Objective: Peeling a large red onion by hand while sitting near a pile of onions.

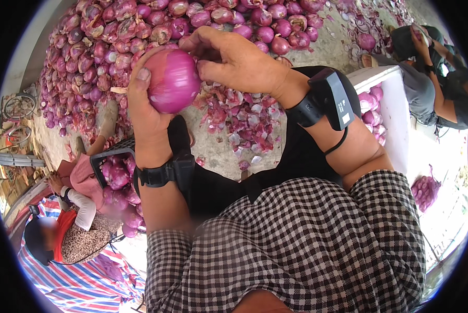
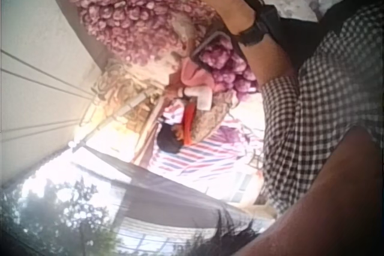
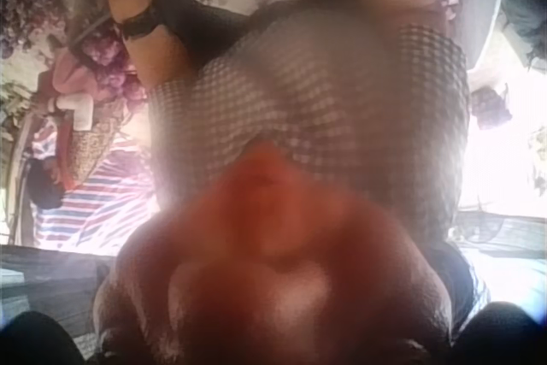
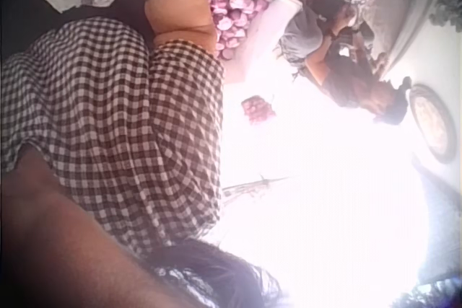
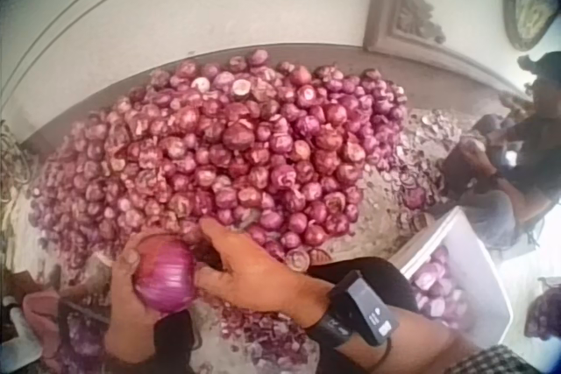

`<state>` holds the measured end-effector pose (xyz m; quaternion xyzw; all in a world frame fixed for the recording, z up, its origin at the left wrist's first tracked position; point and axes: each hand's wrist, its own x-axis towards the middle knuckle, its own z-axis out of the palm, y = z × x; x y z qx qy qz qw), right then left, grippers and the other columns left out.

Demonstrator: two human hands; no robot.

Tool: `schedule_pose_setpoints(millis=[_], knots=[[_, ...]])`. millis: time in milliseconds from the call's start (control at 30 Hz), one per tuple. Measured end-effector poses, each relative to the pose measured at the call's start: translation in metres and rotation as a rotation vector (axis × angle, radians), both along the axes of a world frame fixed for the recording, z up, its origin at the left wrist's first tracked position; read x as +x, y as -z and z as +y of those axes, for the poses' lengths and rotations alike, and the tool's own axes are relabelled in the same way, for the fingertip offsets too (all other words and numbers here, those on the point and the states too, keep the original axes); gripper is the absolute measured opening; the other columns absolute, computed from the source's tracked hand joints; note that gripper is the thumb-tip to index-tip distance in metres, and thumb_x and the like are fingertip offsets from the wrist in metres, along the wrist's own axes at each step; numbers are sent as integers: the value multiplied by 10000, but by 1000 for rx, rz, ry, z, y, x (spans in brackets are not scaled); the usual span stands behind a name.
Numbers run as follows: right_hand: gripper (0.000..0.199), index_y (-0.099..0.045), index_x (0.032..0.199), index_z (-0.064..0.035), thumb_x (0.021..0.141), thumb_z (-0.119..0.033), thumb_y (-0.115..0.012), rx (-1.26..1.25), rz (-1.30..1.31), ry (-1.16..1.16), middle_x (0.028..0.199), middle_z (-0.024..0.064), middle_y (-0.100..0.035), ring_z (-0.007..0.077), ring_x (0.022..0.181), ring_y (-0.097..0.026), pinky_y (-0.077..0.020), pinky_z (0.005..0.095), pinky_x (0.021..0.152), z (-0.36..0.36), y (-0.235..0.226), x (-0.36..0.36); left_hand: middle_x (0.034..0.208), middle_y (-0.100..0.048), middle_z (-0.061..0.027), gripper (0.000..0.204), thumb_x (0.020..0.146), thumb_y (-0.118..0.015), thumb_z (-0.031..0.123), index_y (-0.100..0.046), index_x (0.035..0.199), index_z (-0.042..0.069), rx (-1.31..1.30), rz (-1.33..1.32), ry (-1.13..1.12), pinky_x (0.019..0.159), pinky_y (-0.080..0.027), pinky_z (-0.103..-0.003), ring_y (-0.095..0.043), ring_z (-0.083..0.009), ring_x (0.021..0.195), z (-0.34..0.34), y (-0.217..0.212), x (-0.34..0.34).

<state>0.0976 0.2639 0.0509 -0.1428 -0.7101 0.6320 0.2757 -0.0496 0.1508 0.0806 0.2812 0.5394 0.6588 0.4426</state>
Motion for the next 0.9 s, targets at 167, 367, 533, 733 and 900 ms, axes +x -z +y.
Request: schedule_pose_setpoints(millis=[167,367,533,733,900], knots=[[363,-524,1076,41,803,-181,-615,-43,66,28,850,207,-634,281,806,-637,-505,366,737,-1,1,-2,1162,-569,-197,514,874,-511,319,-476,1219,-59,22,-59,-26,887,-509,-385,-588,-278,1059,-1,1,-2],[291,-522,1109,16,910,-189,-579,-2,-87,-26,920,115,-613,165,855,-591,-492,301,764,0,-4,2,1220,-537,-187,629,830,-543,382,-463,1264,-67,-29,134,-78,963,-453,-393,-544,-285,1126,2,-8,3],[236,-527,1022,16,888,-166,-596,-37,-80,24,832,89,-594,153,774,-572,-481,302,703,0,-2,2,1170,-552,-197,553,858,-535,340,-462,1239,-54,57,89,-83,876,-521,-383,-587,-274,1059,2,-5,1],[196,-540,873,28,771,-106,-639,5,-135,163,712,129,-580,222,669,-575,-469,350,621,4,-8,4,1183,-550,-185,600,829,-533,389,-474,1240,-43,67,6,-111,892,-511,-408,-582,-277,1073,1,-3,0],[176,-510,872,18,764,-38,-639,106,-209,188,703,70,-555,155,652,-526,-459,308,611,7,-3,5,1219,-559,-150,605,813,-513,418,-500,1248,-3,69,-475,-215,919,-488,-456,-574,-276,1102,-3,-3,-3]])
